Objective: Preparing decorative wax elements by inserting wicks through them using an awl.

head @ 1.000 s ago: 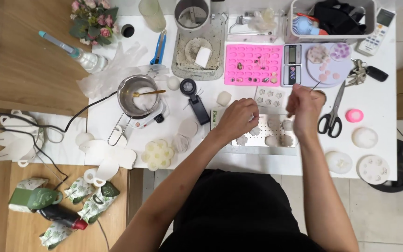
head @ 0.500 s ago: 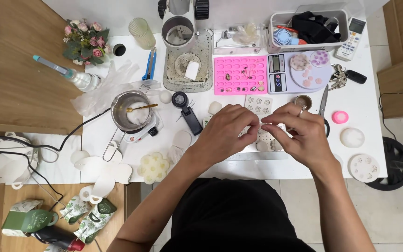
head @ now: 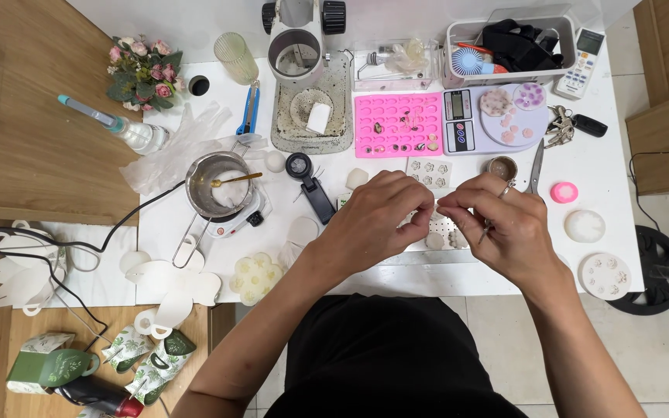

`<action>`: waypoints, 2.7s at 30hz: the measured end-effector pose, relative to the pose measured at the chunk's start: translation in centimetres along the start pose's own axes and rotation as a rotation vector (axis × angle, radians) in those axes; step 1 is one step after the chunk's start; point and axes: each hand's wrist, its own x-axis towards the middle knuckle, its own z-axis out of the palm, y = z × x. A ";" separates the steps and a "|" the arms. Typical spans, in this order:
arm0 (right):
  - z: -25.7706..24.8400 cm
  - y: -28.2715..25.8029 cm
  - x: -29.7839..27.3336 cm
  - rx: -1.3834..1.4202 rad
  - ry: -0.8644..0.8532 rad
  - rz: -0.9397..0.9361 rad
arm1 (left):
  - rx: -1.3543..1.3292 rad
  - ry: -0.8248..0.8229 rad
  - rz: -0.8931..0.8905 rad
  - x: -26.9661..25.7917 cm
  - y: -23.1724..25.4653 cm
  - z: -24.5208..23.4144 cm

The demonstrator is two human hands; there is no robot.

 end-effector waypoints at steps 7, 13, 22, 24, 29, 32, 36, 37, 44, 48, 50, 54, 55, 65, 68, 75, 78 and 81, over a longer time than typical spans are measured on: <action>0.0 0.2 -0.1 -0.078 0.007 -0.064 | -0.043 -0.010 0.019 0.1 -0.1 -0.1; -0.2 0.0 0.1 0.080 0.002 0.068 | -0.127 0.001 -0.121 0.6 0.9 -0.7; -1.0 -0.3 0.0 0.262 0.025 0.198 | -0.173 0.043 -0.242 0.5 1.0 -0.2; -1.0 -0.5 -0.1 0.211 0.046 0.156 | -0.182 0.022 -0.295 0.9 1.5 -0.3; -1.0 -0.2 -0.5 0.071 0.124 -0.060 | -0.317 -0.008 -0.371 1.1 1.5 0.2; -1.2 -0.4 -0.6 0.000 0.146 -0.052 | -0.397 0.011 -0.405 1.2 1.5 0.4; -1.3 -0.5 -0.6 0.005 0.133 -0.046 | -0.407 -0.006 -0.398 1.3 1.6 0.3; -1.3 -0.5 -0.6 0.033 0.121 -0.033 | -0.404 -0.005 -0.385 1.3 1.6 0.3; -0.9 -0.1 -0.5 0.059 0.092 -0.036 | -0.326 -0.035 -0.343 1.5 2.1 -0.4; -0.9 -0.1 -0.5 0.111 0.053 0.070 | -0.262 -0.020 -0.323 1.6 2.1 -0.3; -1.0 -0.1 -0.3 0.220 0.026 0.164 | -0.250 -0.017 -0.333 1.7 2.3 -0.6; -0.9 0.1 -0.2 0.496 0.003 0.327 | -0.195 0.005 -0.288 1.5 2.3 -0.5; -0.9 0.3 -0.3 0.485 -0.008 0.328 | -0.186 0.026 -0.224 1.2 2.1 -0.3; -0.6 1.0 -1.0 0.699 -0.055 0.603 | 0.231 0.040 0.151 0.8 2.2 -0.4; -0.8 1.4 -1.0 0.919 -0.023 0.711 | 0.286 0.045 0.205 0.8 2.2 -0.7; -0.7 1.2 -1.0 0.752 -0.064 0.662 | 0.413 0.026 0.288 0.5 1.8 -0.4; -0.6 1.0 -1.0 0.704 -0.061 0.653 | 0.449 0.018 0.305 0.3 1.6 -0.3; -0.6 0.5 -1.0 0.642 -0.046 0.647 | 0.460 0.013 0.306 0.2 1.4 -0.1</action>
